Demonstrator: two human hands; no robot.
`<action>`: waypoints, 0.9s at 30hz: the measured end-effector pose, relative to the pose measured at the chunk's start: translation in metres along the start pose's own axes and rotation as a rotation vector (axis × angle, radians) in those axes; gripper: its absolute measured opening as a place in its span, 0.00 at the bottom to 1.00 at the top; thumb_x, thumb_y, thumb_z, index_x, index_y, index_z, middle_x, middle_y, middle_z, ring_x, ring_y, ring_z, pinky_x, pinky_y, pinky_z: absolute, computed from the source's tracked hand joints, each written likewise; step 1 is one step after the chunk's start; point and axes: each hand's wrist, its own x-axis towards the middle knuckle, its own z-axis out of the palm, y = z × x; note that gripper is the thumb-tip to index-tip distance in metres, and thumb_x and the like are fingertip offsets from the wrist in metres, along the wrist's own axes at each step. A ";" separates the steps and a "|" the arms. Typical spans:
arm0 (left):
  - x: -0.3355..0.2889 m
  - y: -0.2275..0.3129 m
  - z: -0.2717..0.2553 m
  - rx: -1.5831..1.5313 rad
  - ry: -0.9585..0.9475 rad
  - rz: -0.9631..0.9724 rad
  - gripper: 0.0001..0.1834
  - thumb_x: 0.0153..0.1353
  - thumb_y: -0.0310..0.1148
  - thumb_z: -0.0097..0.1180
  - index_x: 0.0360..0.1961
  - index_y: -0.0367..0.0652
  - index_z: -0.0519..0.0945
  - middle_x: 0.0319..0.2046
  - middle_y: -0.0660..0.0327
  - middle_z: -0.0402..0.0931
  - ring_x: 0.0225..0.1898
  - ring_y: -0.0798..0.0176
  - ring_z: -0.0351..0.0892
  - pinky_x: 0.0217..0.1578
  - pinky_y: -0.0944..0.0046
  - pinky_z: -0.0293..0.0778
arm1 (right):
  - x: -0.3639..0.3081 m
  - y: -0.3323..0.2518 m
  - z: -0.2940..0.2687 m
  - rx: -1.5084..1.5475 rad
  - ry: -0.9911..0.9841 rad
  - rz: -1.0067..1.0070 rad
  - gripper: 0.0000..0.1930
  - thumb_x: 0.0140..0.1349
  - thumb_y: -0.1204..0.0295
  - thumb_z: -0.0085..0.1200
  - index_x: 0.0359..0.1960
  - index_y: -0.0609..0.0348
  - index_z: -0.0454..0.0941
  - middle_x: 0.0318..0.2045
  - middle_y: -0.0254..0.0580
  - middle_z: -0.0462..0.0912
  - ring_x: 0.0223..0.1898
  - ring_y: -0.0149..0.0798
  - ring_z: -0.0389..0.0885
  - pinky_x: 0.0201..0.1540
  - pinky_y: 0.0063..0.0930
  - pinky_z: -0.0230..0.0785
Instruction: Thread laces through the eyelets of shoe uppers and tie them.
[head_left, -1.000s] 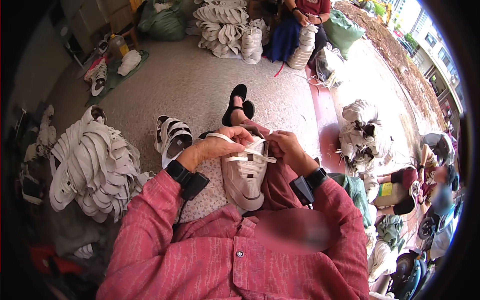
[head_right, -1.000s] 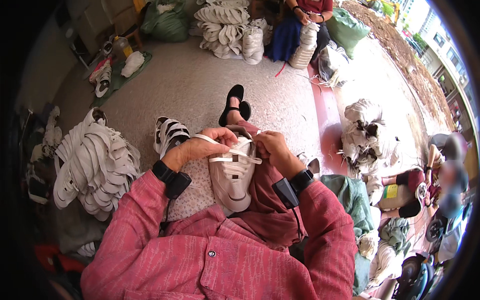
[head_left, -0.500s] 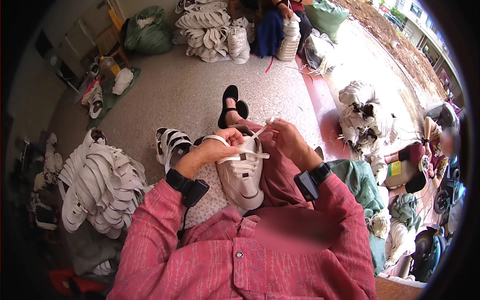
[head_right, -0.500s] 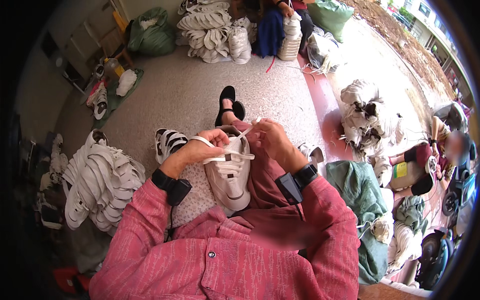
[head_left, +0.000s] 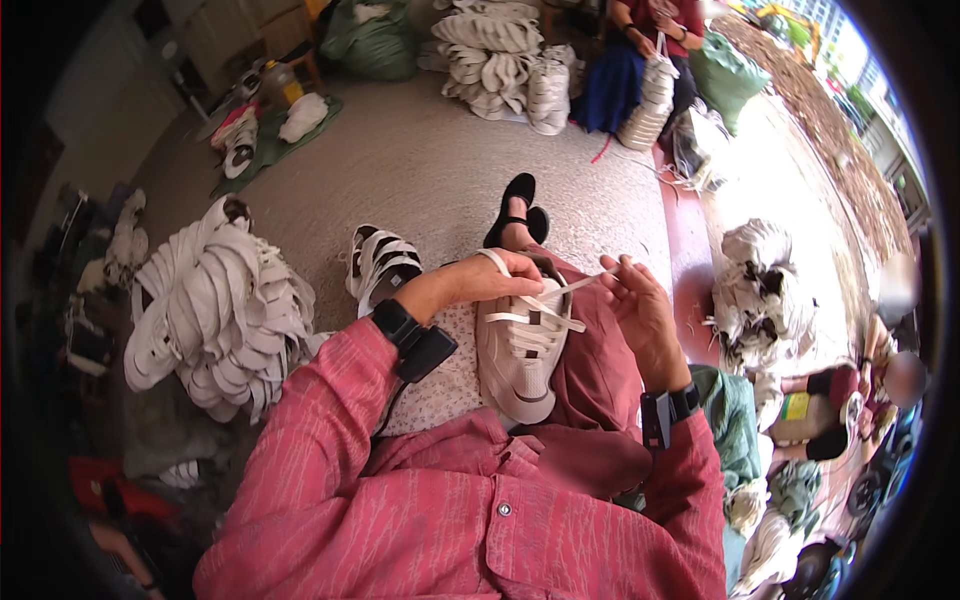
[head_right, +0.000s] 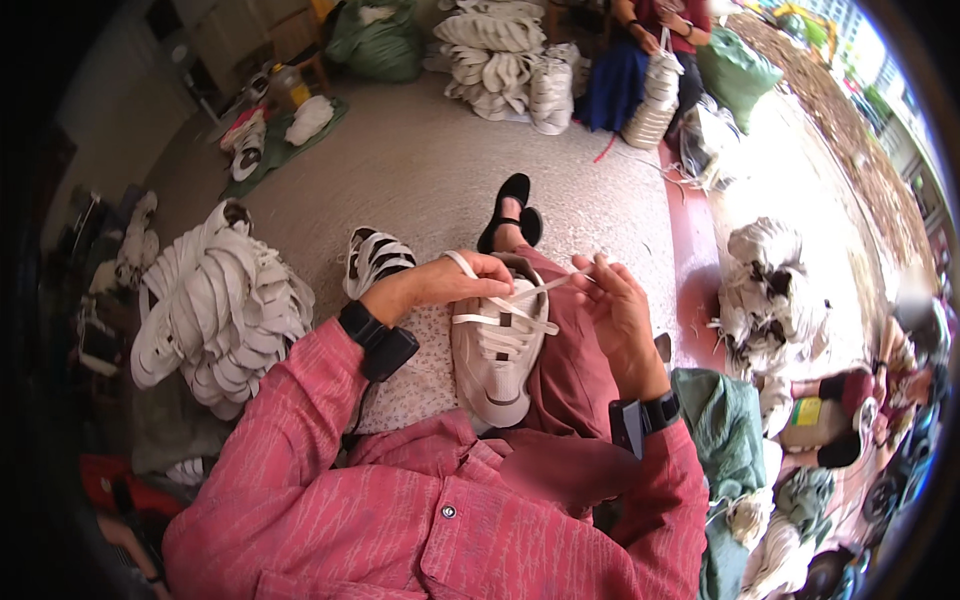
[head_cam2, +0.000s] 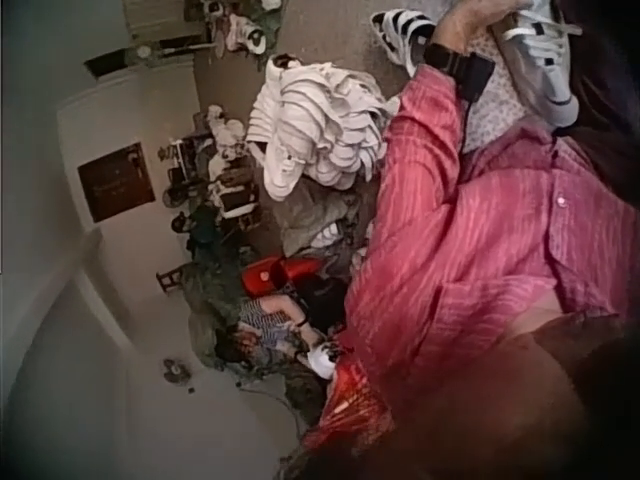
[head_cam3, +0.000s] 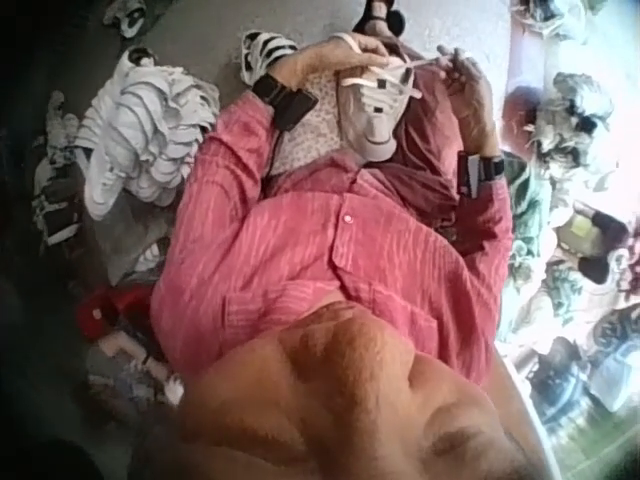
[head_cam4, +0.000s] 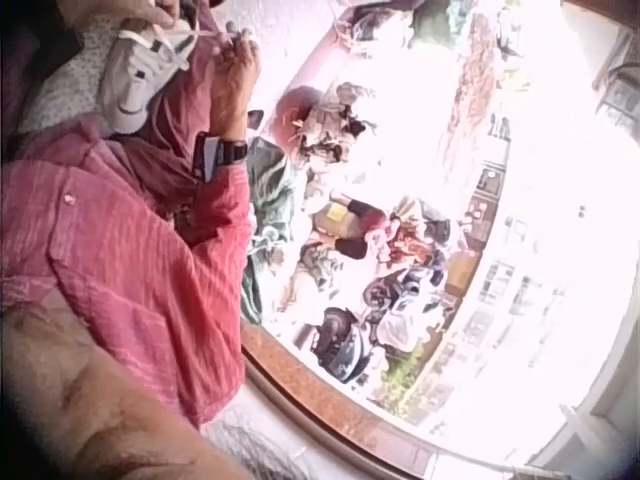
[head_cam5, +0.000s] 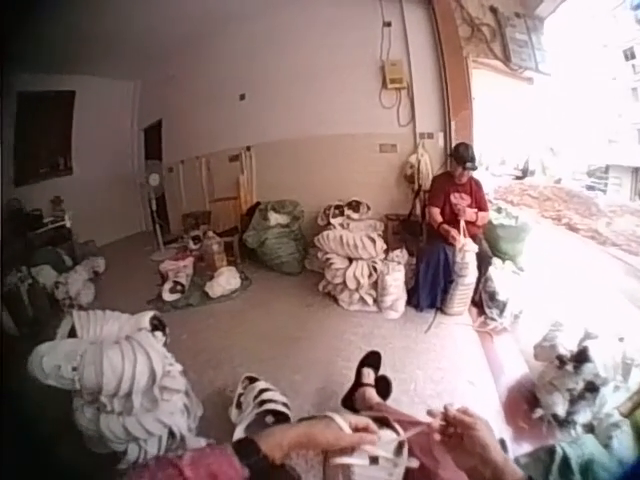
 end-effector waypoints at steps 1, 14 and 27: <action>-0.002 0.005 -0.001 -0.026 -0.027 -0.029 0.15 0.65 0.42 0.53 0.43 0.42 0.80 0.35 0.68 0.78 0.38 0.74 0.73 0.41 0.71 0.69 | -0.001 -0.001 0.001 -0.005 0.024 -0.013 0.05 0.66 0.72 0.51 0.40 0.57 0.71 0.42 0.49 0.82 0.35 0.35 0.84 0.33 0.25 0.78; -0.003 -0.011 0.000 -0.054 -0.106 0.002 0.10 0.59 0.31 0.59 0.41 0.40 0.82 0.37 0.65 0.79 0.43 0.72 0.74 0.47 0.70 0.68 | -0.003 0.000 -0.006 -0.246 0.000 -0.172 0.07 0.68 0.68 0.49 0.41 0.57 0.74 0.43 0.46 0.83 0.36 0.30 0.83 0.33 0.23 0.77; -0.087 -0.057 0.014 -0.721 0.751 0.109 0.13 0.64 0.33 0.57 0.44 0.36 0.80 0.26 0.68 0.74 0.27 0.75 0.71 0.33 0.74 0.69 | -0.033 0.012 -0.049 -0.069 0.226 -0.191 0.10 0.67 0.67 0.51 0.46 0.57 0.74 0.44 0.43 0.81 0.41 0.35 0.80 0.45 0.32 0.74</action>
